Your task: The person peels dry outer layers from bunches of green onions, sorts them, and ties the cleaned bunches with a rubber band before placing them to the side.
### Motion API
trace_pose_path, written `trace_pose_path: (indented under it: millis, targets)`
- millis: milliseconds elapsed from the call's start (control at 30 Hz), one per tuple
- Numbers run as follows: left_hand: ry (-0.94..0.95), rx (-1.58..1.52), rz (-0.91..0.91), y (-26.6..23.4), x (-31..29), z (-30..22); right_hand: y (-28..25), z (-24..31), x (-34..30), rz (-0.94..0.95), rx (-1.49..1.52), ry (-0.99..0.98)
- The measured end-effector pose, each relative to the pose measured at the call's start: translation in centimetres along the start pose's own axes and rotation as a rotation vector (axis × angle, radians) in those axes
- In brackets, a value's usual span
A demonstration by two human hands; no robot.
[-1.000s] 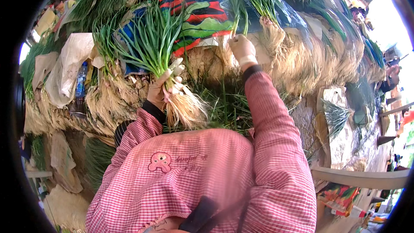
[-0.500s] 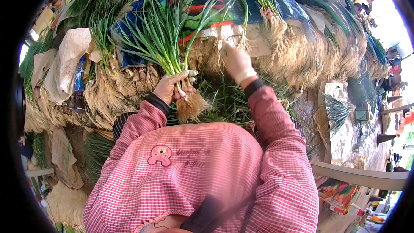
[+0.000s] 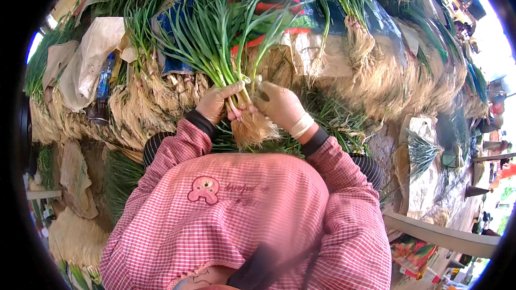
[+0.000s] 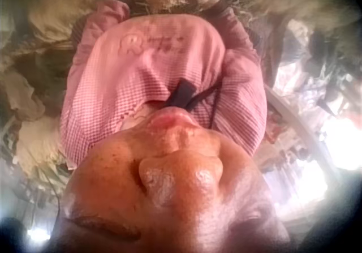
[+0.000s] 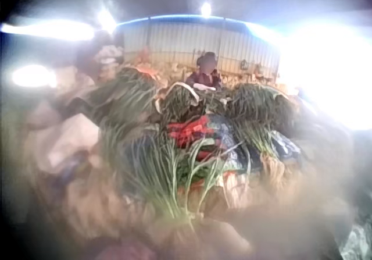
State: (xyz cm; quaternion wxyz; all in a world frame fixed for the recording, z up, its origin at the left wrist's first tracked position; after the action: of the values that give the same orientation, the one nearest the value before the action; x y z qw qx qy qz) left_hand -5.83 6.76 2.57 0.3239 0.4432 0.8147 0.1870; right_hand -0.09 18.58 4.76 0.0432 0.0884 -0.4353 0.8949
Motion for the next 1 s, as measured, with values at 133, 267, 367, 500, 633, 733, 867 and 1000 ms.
trace_pose_path:
  millis: [133,267,367,500,633,733,867,1000]
  targets:
    - [-0.049,0.021,-0.017,-0.7,0.7,2.1,1.3,-5.1,0.5,0.083,0.61,0.266]
    - [-0.101,0.128,-0.025,-0.2,0.6,2.5,1.5,-5.5,2.6,-0.102,0.78,0.172]
    - [-0.041,0.039,-0.052,-0.5,0.9,2.7,1.7,-6.6,2.8,-0.29,0.676,0.175]
    - [-0.005,0.146,-0.144,-1.9,0.9,2.8,1.1,-8.4,2.1,-0.416,1.067,0.261]
    - [-0.031,0.257,-0.182,-1.0,0.0,2.4,-1.3,-9.0,1.5,-0.45,1.151,0.257]
    - [-0.097,0.323,-0.194,-1.0,0.2,3.6,0.8,-5.8,3.0,-0.185,0.634,0.267]
    - [-0.118,0.323,-0.222,-2.0,0.9,4.2,1.6,-4.5,2.9,-0.136,0.327,0.256]
    - [-0.027,0.229,-0.27,-2.9,1.9,5.1,1.5,-4.0,2.6,-0.234,0.251,0.211]
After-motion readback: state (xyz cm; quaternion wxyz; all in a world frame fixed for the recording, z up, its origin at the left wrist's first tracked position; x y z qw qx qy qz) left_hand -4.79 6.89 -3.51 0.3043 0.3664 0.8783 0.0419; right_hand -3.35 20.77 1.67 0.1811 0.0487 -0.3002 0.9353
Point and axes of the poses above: each hand's wrist, its own x-axis towards the middle knuckle, its own y-axis out of the palm, z = x × y, the point moved 9 cm from there along x, towards the middle knuckle, and after that the axes turned 9 degrees about -y, right-handed, at the moved point
